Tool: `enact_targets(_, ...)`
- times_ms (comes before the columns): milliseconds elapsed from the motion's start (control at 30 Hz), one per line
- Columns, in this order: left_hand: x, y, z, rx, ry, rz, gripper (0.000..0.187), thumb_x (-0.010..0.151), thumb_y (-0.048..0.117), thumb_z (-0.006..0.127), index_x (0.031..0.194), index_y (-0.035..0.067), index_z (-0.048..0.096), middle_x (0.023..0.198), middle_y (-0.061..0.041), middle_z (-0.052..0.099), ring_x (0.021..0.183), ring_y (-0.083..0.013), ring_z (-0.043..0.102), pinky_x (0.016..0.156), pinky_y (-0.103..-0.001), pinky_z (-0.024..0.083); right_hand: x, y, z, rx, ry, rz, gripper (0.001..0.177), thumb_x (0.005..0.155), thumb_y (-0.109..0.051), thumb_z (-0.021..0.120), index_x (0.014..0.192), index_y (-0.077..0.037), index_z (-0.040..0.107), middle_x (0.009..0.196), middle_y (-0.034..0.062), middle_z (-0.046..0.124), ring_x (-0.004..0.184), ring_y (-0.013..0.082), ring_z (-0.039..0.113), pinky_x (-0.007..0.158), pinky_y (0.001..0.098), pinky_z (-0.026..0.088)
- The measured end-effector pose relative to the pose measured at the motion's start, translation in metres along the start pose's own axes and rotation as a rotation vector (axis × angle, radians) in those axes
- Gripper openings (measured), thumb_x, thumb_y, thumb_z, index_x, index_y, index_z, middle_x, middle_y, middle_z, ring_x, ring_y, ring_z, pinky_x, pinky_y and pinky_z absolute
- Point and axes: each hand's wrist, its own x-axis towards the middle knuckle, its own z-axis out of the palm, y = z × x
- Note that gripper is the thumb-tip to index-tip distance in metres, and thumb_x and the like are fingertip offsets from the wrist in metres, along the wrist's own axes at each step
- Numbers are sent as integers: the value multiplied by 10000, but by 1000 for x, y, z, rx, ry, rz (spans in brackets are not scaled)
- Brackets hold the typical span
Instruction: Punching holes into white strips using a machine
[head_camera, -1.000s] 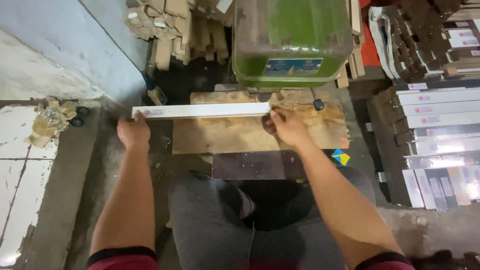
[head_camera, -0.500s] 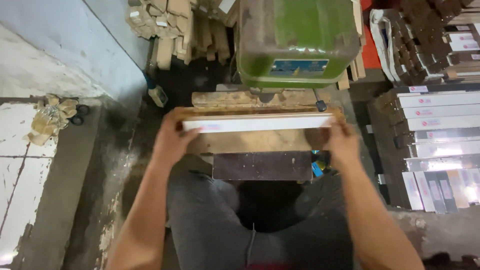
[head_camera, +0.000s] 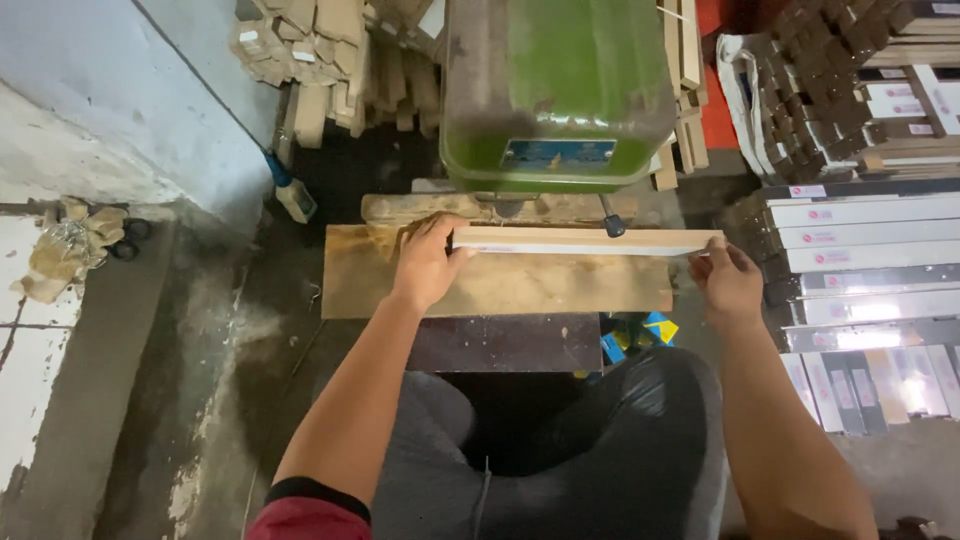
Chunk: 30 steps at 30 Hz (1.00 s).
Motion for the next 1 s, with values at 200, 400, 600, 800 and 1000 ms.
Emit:
enact_targets(200,13,-40,27,123,224,277,382,1011,306,691,1376,210,632,1177,-87,677,1106,-311,677,995,-494,504,-3,-16,8,-32,-64,-25,574,1135,-292,592,1490,104,377,1327,308,566,1251,366,646,1050,479,558)
enact_targets(400,17,-56,41,132,270,277,400,1006,298,695,1396,241,627,1266,-40,688,1167,-285,660,1055,-508,449,-5,-26,1,-500,21,-200,522,1174,-231,533,1539,90,339,1467,329,447,1402,459,437,1104,589,443)
enact_targets(600,11,-48,38,133,244,229,395,1023,305,664,1407,222,619,1301,-50,677,1208,-288,647,1098,-515,419,-110,-116,32,-420,-335,-623,411,1155,-272,565,1310,96,665,1126,310,675,1074,451,675,881,534,548)
enact_targets(800,18,-59,45,132,280,259,415,998,334,682,1401,249,627,1281,-39,678,1207,-277,644,1100,-506,420,-114,-130,56,-549,-525,-599,251,1028,-139,646,1170,42,746,877,198,762,731,266,720,701,401,574)
enact_targets(1000,21,-65,51,139,310,287,400,978,281,689,1375,283,638,1255,1,688,1165,-264,656,1072,-484,426,-67,-89,95,-801,-411,-549,420,995,-427,646,918,-40,791,807,199,743,851,420,720,771,508,541)
